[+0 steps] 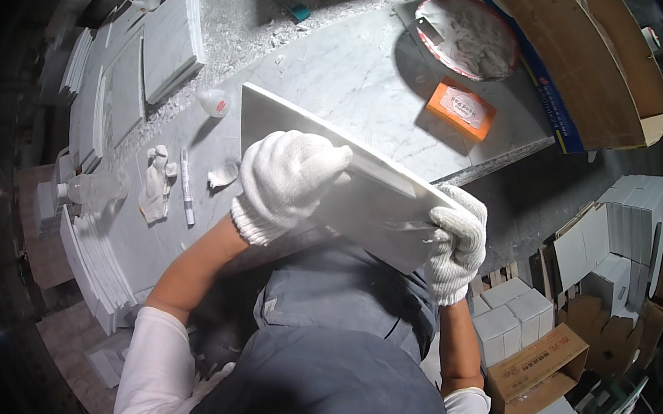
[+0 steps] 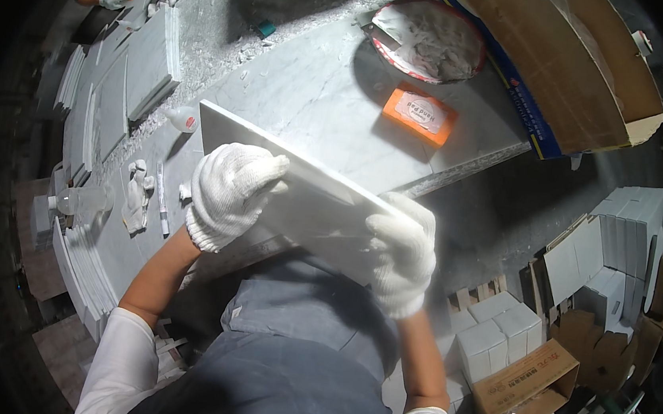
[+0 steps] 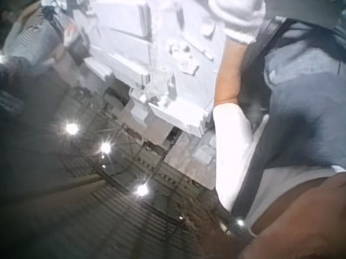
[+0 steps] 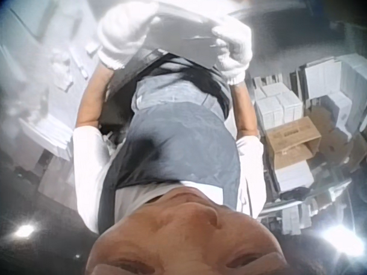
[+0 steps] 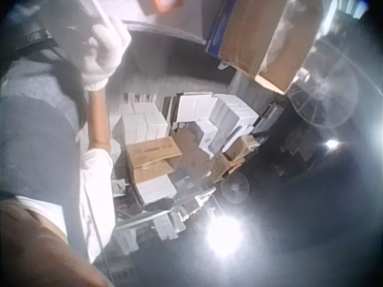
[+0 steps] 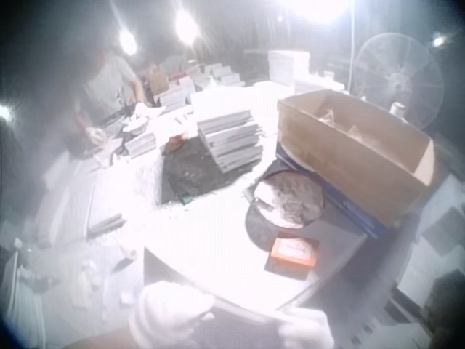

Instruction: The person uses a metal scraper to remove residue from the edges and corners of a white rectangular tile. They repeatedly scrape and wipe the tile, then flip it to work on the opposite side.

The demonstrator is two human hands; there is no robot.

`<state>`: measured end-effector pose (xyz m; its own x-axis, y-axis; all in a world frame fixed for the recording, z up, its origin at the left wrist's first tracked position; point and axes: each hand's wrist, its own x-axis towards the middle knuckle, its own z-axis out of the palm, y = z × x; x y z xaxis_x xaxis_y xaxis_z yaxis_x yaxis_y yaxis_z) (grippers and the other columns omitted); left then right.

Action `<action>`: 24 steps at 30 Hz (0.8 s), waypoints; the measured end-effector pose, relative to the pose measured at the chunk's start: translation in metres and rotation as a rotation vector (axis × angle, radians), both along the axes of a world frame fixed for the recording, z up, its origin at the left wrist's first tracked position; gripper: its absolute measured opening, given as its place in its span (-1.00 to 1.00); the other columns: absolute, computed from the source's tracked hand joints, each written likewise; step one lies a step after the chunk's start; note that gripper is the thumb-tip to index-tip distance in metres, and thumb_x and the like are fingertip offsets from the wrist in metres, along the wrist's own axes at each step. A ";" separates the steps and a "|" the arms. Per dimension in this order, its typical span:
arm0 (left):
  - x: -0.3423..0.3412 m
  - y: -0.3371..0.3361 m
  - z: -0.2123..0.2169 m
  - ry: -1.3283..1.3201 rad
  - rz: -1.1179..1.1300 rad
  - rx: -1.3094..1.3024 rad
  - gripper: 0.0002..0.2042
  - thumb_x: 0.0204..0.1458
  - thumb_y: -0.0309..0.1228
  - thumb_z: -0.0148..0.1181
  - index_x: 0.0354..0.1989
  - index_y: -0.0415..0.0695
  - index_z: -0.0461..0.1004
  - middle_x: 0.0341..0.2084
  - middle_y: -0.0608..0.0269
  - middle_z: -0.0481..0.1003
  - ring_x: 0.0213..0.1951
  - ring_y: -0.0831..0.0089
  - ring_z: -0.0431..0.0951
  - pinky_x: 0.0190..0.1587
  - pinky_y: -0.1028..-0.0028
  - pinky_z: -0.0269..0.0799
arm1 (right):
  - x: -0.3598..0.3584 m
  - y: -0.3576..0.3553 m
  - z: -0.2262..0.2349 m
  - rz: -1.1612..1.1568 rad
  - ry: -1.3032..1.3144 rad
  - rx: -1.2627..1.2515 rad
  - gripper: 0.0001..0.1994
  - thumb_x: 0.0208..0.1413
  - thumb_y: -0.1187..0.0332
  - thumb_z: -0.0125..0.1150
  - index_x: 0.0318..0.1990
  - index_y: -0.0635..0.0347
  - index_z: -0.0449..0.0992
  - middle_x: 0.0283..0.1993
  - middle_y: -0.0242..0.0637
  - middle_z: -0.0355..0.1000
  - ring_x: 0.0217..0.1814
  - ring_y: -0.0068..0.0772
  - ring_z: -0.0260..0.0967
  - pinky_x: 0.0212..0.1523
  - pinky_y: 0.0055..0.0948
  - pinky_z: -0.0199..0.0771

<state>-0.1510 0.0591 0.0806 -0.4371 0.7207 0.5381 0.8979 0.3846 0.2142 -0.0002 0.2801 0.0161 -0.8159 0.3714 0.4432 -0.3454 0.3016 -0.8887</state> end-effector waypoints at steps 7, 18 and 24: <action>0.009 0.005 0.025 0.191 0.082 -0.122 -0.64 -0.23 -0.33 0.55 -0.19 0.06 0.62 -0.07 0.29 0.56 0.07 0.19 0.57 0.09 0.14 0.50 | 0.008 0.000 0.003 0.001 -0.007 0.131 -0.74 0.36 0.07 0.25 -0.06 0.03 0.58 0.06 -0.04 0.57 0.13 -0.05 0.52 0.14 -0.14 0.54; -0.016 0.000 0.066 0.133 -0.097 -0.388 -0.78 -0.27 -0.34 0.36 -0.40 -0.04 0.52 -0.18 0.26 0.58 -0.04 0.18 0.61 -0.01 0.23 0.60 | -0.029 0.026 0.017 0.165 0.168 0.376 -0.49 -0.18 0.46 0.67 -0.02 -0.08 0.59 0.09 -0.16 0.47 0.00 -0.10 0.55 -0.08 -0.25 0.63; -0.013 -0.008 0.058 -0.169 -0.046 -0.177 -0.73 -0.06 -0.45 0.53 -0.22 -0.14 0.55 -0.13 0.08 0.61 -0.05 0.06 0.64 0.03 0.22 0.60 | -0.040 0.031 0.020 0.206 0.208 0.373 -0.53 -0.11 0.56 0.58 -0.01 -0.07 0.60 0.09 -0.13 0.49 -0.04 -0.09 0.58 -0.11 -0.27 0.64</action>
<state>-0.1636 0.0509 0.1382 -0.4746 0.8186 0.3235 0.8725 0.3889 0.2958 -0.0407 0.3114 0.0357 -0.7355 -0.0048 0.6775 -0.5909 0.4938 -0.6380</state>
